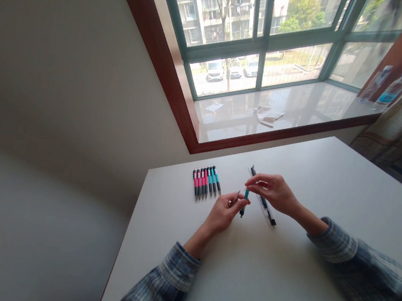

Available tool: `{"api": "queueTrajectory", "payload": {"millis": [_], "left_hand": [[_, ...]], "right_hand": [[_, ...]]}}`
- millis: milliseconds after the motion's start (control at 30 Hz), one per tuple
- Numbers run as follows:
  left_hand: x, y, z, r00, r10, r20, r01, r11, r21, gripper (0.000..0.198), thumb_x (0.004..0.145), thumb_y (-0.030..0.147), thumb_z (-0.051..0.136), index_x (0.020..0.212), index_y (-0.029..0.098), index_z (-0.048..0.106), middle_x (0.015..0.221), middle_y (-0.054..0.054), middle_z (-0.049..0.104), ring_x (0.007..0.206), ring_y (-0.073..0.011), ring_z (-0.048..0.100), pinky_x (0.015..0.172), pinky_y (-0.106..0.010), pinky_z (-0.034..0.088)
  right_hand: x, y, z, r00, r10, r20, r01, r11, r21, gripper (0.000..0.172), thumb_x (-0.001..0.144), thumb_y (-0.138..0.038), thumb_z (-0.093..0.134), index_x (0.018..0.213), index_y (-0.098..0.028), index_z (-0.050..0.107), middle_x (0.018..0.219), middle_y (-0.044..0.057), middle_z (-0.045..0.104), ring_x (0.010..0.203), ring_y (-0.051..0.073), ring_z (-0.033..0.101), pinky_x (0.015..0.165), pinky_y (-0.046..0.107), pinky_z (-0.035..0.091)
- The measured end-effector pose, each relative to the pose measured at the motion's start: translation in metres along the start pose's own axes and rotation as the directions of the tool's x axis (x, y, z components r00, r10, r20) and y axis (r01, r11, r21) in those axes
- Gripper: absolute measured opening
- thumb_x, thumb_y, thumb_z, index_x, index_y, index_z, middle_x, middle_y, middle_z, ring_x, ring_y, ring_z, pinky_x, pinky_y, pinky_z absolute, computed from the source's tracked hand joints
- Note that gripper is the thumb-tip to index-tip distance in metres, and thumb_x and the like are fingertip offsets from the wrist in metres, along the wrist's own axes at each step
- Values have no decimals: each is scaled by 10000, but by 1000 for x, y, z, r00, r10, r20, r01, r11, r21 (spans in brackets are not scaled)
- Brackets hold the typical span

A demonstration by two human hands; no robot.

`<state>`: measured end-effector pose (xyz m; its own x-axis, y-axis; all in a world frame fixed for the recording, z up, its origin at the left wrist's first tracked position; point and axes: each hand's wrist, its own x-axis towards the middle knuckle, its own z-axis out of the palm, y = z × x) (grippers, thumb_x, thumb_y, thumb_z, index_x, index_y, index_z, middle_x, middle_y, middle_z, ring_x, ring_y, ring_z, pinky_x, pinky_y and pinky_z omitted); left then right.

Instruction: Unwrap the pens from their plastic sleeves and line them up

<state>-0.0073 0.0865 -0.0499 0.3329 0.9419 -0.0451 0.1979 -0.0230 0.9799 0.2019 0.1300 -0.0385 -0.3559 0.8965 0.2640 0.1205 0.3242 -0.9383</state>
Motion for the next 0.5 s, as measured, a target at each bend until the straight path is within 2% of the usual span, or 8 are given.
{"api": "queueTrajectory", "payload": {"millis": [133,500], "left_hand": [[0,-1,0,1000,-5,-4,5,1000,-9,408,905,529,673,947,135,770,807,-41,665,712,-148,531,676,-253,413],[0,0,-1,1000,19,-9,-19,1000,-11,425,913,550,653,928,137,751,779,-34,641,710,-152,520,689,-255,420]], "right_hand": [[0,-1,-2,1000,-3,-23,3,1000,0,351,850,-528,786,969,-198,801,951,91,796,898,261,735,798,376,601],[-1,0,-2,997,-22,74,23,1000,-10,330,872,-499,774,1020,-207,816,990,92,793,915,250,730,794,353,589]]}}
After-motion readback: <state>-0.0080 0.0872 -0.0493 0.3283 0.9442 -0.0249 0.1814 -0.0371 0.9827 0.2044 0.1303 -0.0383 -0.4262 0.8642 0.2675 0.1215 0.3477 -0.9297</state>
